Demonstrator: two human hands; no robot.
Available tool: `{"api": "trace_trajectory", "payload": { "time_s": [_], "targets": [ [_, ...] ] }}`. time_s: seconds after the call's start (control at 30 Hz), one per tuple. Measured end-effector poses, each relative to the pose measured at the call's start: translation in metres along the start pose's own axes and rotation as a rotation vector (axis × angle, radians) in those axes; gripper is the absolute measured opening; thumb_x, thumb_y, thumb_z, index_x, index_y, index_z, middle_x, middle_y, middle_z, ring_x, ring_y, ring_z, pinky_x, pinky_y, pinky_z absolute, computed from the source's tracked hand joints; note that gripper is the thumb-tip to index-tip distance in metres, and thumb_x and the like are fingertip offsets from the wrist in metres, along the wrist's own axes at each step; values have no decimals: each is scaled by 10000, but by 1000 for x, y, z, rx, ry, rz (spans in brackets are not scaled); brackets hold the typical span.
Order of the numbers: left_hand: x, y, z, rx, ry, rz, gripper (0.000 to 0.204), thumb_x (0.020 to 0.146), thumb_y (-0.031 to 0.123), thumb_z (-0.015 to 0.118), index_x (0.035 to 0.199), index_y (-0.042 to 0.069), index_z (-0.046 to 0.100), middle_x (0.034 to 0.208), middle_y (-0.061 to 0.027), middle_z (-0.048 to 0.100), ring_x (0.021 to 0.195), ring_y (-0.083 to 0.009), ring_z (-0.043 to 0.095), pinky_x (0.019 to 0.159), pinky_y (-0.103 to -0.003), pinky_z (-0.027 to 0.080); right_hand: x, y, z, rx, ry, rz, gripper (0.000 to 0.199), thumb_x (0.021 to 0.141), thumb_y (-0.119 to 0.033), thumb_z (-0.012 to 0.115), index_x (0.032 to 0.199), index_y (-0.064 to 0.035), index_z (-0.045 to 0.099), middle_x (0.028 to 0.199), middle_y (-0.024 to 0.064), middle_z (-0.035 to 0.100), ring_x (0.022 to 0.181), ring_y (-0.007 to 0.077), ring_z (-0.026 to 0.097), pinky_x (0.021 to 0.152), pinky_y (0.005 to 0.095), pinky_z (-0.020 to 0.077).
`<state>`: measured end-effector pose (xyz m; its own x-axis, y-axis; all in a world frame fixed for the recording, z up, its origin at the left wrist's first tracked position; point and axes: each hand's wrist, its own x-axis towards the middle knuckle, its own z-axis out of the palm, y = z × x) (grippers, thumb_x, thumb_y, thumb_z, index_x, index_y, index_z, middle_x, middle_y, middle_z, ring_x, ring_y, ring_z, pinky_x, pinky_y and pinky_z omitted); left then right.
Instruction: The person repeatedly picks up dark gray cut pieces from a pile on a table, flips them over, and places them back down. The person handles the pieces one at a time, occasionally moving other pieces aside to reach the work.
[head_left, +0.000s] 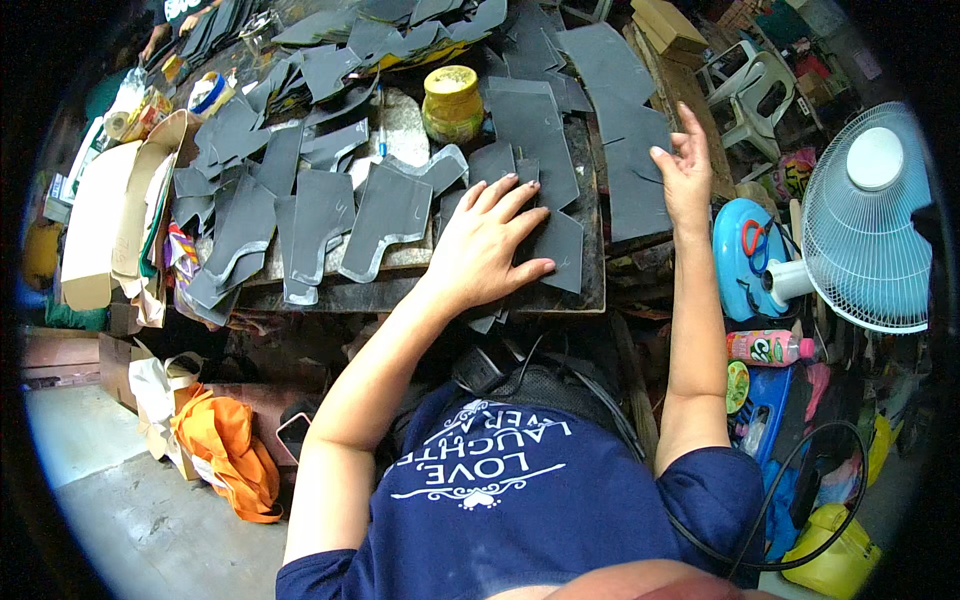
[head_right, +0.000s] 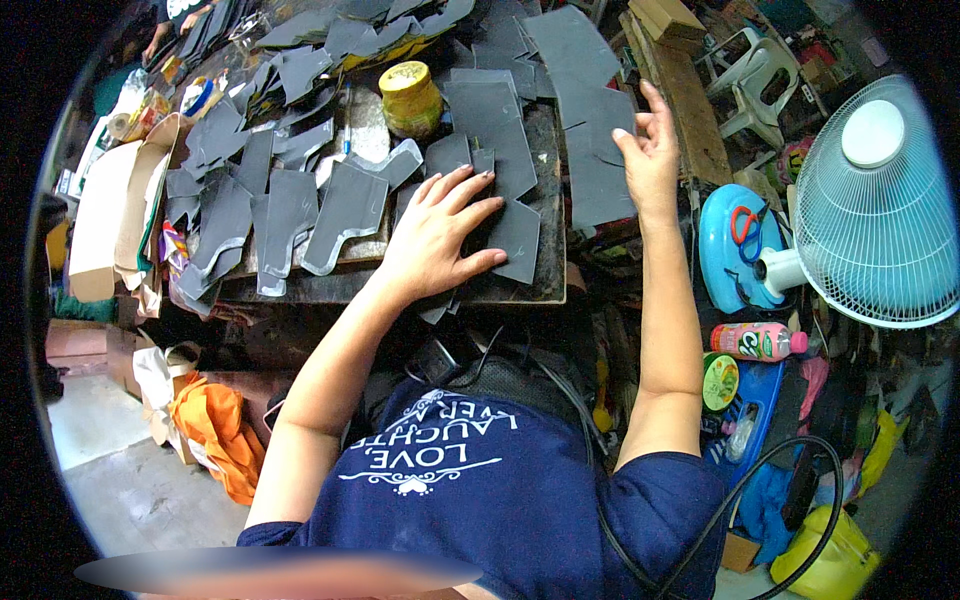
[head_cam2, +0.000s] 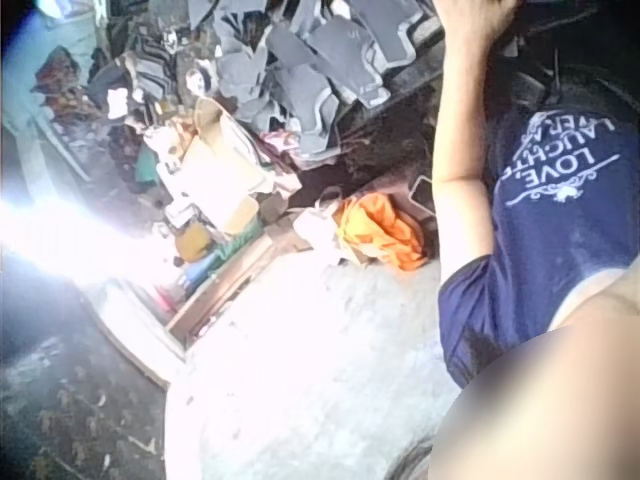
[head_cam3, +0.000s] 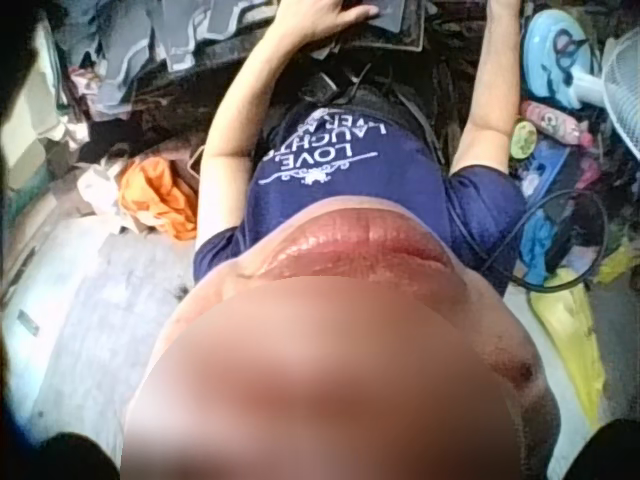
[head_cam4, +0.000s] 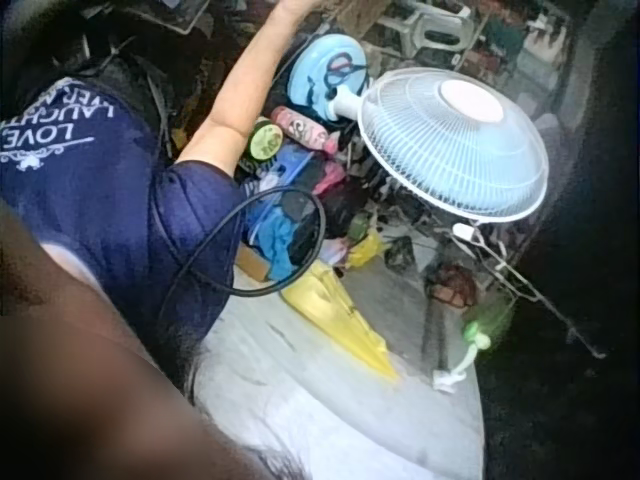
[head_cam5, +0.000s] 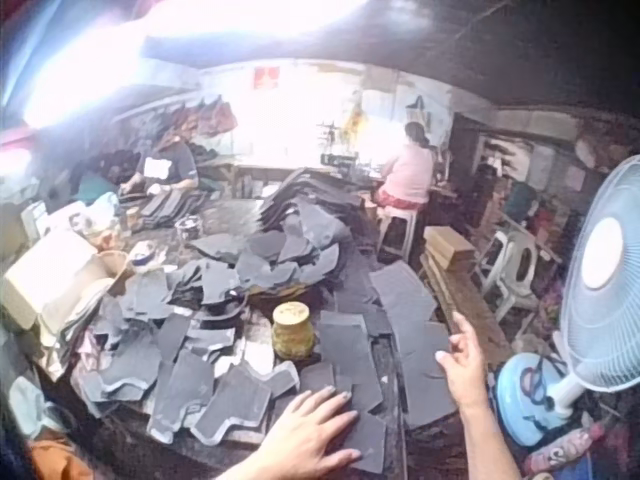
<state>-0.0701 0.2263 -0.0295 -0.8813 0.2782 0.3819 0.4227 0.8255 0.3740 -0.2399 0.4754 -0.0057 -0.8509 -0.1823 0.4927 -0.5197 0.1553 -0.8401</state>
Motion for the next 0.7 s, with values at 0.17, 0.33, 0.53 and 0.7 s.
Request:
{"api": "trace_trajectory", "payload": {
  "time_s": [0.17, 0.33, 0.53, 0.7],
  "targets": [
    [-1, -3, 4, -46, 51, 10, 540, 819, 359, 700, 1274, 90, 590, 1438, -164, 455, 1382, -358, 359, 1146, -508, 269, -20, -25, -14, 202, 23, 75, 739, 827, 127, 583, 1491, -70, 328, 1136, 111, 593, 1026, 154, 603, 928, 275, 487],
    [-2, -5, 0, -370, 251, -96, 515, 837, 224, 714, 1278, 21, 541, 1392, -219, 465, 1296, -394, 449, 1096, -447, 368, -44, -53, -14, 322, -55, 158, 746, 822, 111, 574, 1497, -67, 312, 1196, 136, 571, 1108, 186, 581, 995, 312, 454],
    [-18, -3, -29, -733, 545, -299, 367, 964, 142, 595, 1300, 5, 541, 1259, -109, 605, 1163, -207, 570, 994, -329, 445, -70, -85, 2, 326, -105, 241, 738, 780, 67, 533, 1478, -44, 320, 1188, 147, 566, 1110, 194, 579, 1000, 310, 449],
    [-29, 16, -46, -192, 251, -446, 423, 922, 286, 654, 1241, 20, 572, 1069, -150, 652, 991, -292, 628, 856, -369, 503, -81, -92, 29, 372, -120, 281, 734, 779, 77, 535, 1471, -38, 320, 1186, 140, 559, 1094, 184, 573, 988, 303, 448]
  ]
}}
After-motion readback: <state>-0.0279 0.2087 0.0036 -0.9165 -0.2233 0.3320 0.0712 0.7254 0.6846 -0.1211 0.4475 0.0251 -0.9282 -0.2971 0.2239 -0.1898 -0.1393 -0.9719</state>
